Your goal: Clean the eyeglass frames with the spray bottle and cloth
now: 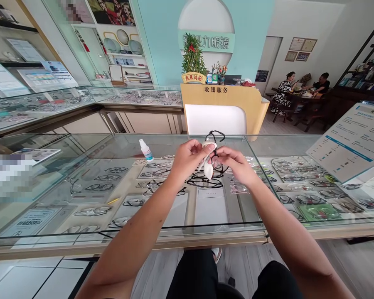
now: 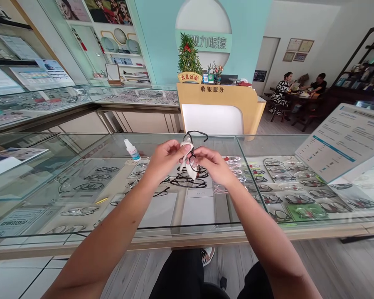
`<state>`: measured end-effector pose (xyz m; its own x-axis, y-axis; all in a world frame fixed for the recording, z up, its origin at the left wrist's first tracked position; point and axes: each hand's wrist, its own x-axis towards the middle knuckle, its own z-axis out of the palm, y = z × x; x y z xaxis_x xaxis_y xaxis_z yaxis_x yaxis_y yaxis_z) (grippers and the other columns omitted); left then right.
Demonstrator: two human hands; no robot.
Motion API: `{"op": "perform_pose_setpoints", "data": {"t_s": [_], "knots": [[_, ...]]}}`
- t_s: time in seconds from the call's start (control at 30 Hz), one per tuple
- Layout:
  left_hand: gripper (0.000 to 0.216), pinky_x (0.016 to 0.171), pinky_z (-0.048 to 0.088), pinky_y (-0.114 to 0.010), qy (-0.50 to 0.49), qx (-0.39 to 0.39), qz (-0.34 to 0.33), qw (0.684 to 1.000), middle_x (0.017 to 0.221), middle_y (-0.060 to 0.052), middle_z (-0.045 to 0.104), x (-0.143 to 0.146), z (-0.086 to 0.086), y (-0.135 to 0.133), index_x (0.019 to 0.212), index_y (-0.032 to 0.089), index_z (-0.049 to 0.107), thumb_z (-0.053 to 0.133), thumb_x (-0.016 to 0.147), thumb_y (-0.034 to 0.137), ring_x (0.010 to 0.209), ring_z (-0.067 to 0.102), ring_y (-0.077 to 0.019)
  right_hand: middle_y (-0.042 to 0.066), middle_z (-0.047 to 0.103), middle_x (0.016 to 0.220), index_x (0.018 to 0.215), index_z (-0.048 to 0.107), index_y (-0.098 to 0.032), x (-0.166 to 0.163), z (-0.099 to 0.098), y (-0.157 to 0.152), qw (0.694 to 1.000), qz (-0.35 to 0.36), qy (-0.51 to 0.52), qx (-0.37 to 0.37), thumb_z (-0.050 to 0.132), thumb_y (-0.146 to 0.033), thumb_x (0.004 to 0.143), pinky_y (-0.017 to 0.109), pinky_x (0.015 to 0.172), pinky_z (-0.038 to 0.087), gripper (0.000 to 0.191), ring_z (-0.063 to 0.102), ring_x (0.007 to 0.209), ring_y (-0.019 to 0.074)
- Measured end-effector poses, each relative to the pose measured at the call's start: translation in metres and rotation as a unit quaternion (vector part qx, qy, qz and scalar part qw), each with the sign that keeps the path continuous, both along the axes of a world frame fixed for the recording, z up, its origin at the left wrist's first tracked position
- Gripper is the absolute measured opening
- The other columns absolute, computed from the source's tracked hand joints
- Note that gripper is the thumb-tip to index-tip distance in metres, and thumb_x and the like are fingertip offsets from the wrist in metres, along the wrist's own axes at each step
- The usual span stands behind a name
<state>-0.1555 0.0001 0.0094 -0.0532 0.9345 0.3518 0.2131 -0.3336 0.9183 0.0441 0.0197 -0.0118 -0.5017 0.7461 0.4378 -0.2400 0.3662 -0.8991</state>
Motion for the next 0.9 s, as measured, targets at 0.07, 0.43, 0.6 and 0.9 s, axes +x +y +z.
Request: {"op": "perform_pose_setpoints", "data": {"t_s": [0.07, 0.43, 0.6, 0.9], "knots": [[0.067, 0.068, 0.049, -0.03, -0.024, -0.022, -0.04, 0.999, 0.078, -0.003, 0.072, 0.001, 0.001, -0.001, 0.081, 0.021, 0.062, 0.09, 0.073, 0.081, 0.071, 0.064, -0.0165, 0.002, 0.08, 0.094, 0.1, 0.078, -0.025, 0.0, 0.0, 0.0, 1.0, 0.001, 0.002, 0.004, 0.075, -0.036, 0.097, 0.036, 0.089, 0.056, 0.013, 0.07, 0.09, 0.0195], [0.048, 0.065, 0.052, -0.027, -0.184, -0.035, -0.21, 0.96, 0.081, -0.001, 0.063, 0.006, -0.009, 0.008, 0.092, 0.019, 0.072, 0.094, 0.084, 0.061, 0.071, 0.058, -0.0124, 0.002, 0.079, 0.095, 0.102, 0.08, -0.026, 0.003, -0.002, 0.001, 1.0, 0.003, -0.007, -0.002, 0.075, -0.034, 0.096, 0.039, 0.095, 0.054, 0.012, 0.069, 0.09, 0.021], [0.046, 0.057, 0.051, -0.028, -0.251, -0.033, -0.273, 0.928, 0.071, 0.004, 0.054, 0.011, -0.009, 0.01, 0.092, 0.021, 0.064, 0.098, 0.083, 0.05, 0.062, 0.056, -0.0117, 0.002, 0.08, 0.096, 0.101, 0.081, -0.026, 0.002, -0.004, 0.003, 0.999, 0.037, 0.011, -0.024, 0.072, -0.034, 0.095, 0.039, 0.098, 0.053, 0.014, 0.07, 0.093, 0.0225], [0.051, 0.051, 0.049, -0.026, -0.241, -0.039, -0.271, 0.931, 0.062, 0.005, 0.056, 0.009, -0.006, 0.012, 0.087, 0.02, 0.059, 0.103, 0.075, 0.043, 0.055, 0.056, -0.0114, 0.003, 0.081, 0.092, 0.096, 0.085, -0.024, -0.005, -0.012, 0.007, 0.998, 0.037, 0.014, -0.041, 0.077, -0.055, 0.099, 0.041, 0.1, 0.055, 0.032, 0.072, 0.092, 0.024]]}}
